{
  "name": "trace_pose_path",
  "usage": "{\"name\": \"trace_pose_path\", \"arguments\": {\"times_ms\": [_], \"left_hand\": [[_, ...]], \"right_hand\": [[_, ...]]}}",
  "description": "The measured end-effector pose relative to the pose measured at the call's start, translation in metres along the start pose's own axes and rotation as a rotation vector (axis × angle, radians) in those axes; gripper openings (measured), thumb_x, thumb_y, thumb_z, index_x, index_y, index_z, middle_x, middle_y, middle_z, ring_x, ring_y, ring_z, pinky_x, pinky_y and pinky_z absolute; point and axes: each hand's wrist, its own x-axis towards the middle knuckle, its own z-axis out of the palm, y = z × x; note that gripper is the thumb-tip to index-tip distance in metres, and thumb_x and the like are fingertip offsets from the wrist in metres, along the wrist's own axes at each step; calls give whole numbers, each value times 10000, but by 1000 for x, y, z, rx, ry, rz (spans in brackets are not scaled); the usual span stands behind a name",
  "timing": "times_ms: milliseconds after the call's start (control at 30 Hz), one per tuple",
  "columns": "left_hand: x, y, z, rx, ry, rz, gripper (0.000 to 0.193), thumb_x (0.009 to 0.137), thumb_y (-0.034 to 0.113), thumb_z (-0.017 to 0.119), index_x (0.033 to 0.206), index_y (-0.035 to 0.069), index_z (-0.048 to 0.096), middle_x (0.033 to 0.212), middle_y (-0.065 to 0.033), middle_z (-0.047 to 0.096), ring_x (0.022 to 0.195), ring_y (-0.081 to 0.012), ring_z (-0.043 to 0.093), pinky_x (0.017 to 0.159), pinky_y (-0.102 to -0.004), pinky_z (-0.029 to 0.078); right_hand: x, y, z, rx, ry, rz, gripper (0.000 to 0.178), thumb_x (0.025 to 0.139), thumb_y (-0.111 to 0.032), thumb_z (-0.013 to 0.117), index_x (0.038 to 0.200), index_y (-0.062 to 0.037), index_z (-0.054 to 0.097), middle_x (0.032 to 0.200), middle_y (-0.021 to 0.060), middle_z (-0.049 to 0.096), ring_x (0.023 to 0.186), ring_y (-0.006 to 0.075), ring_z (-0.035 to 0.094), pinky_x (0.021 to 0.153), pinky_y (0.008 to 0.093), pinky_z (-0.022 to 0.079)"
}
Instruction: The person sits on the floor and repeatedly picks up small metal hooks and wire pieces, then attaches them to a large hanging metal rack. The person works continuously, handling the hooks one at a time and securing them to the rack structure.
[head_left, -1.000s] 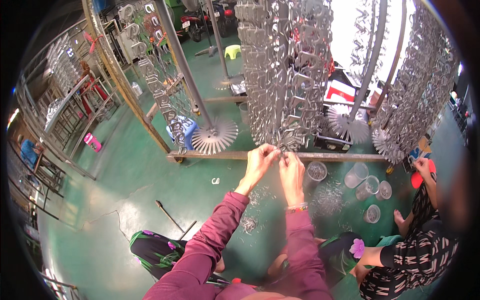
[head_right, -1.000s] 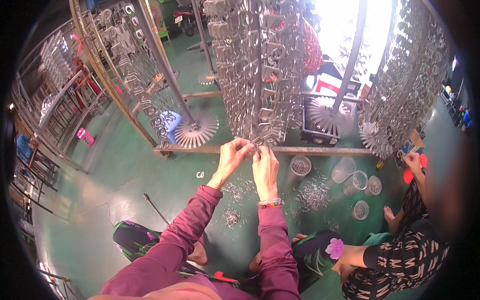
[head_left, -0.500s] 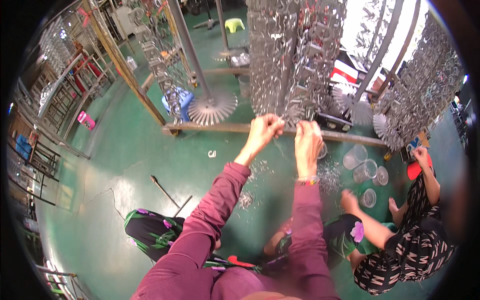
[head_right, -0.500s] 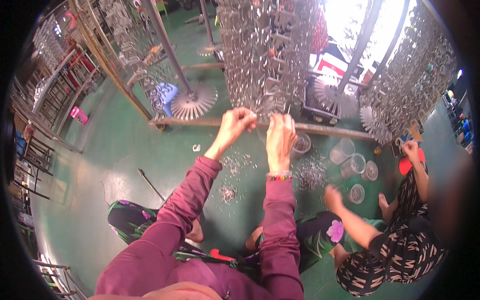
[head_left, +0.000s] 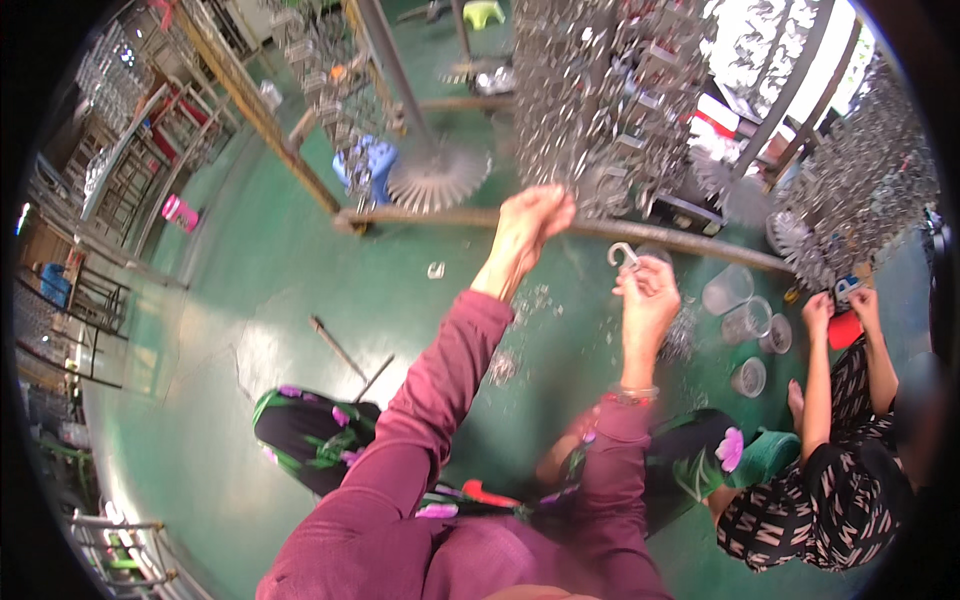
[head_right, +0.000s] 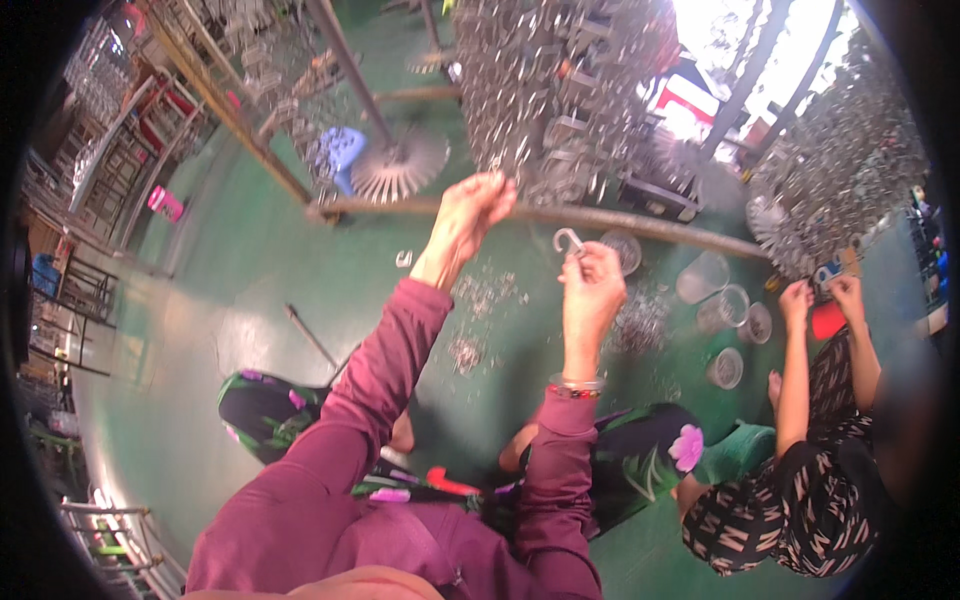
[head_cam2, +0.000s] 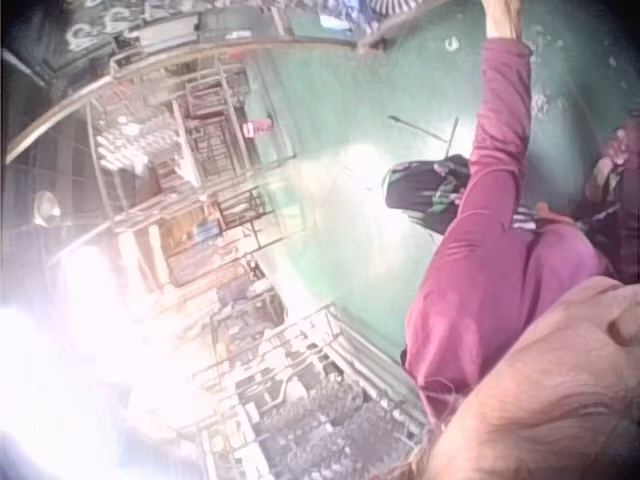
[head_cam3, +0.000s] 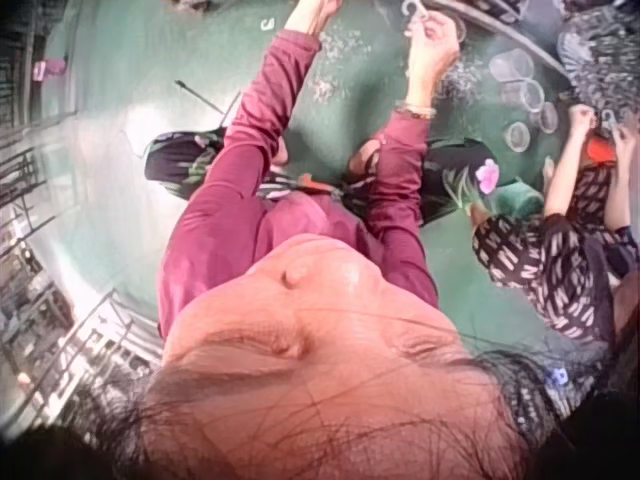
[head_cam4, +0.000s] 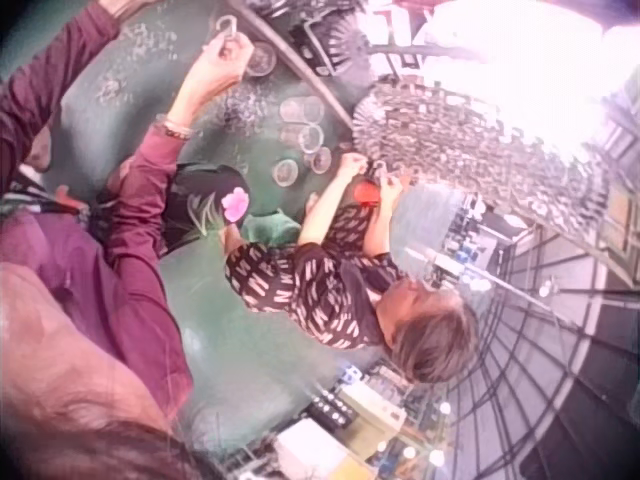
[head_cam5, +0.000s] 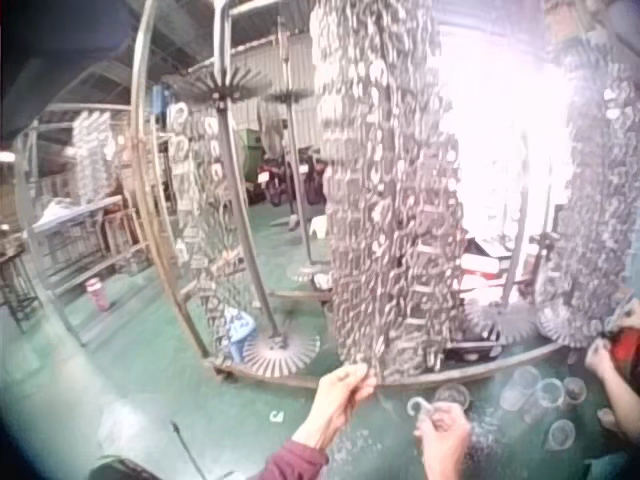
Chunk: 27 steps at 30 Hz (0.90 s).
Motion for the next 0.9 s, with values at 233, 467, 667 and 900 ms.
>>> {"name": "trace_pose_path", "arguments": {"times_ms": [233, 467, 667, 900], "left_hand": [[-29, -9, -57, 830, -211, 2, 129, 814, 154, 642, 852, 31, 644, 803, -100, 673, 725, -176, 651, 662, -310, 527], [-92, -121, -267, 2033, -60, -284, 196, 688, 230, 708, 756, 48, 685, 785, -187, 668, 794, -363, 657, 730, -440, 528], [-113, -164, -307, 2041, 2, -217, 279, 743, 298, 724, 820, 44, 638, 793, -179, 648, 806, -356, 648, 685, -429, 518], [-85, -161, -268, 1868, -70, -87, 163, 765, 164, 676, 827, 20, 631, 798, -184, 636, 755, -353, 642, 677, -430, 515]], "right_hand": [[-50, 46, -44, 33, 1, 115, 225, 858, 17, 573, 1076, 65, 601, 822, 112, 659, 675, 141, 640, 611, 248, 541], [-48, 70, -47, 153, 47, 258, 237, 860, 22, 579, 1082, 106, 583, 955, 171, 639, 792, 186, 642, 711, 320, 594], [-55, 63, -21, 134, -3, 308, 210, 866, 47, 556, 1063, 111, 591, 937, 157, 635, 813, 184, 640, 710, 312, 598], [-56, 79, -8, 89, -39, 355, 205, 866, 36, 567, 1060, 88, 608, 926, 145, 641, 813, 174, 638, 709, 317, 594]]}}
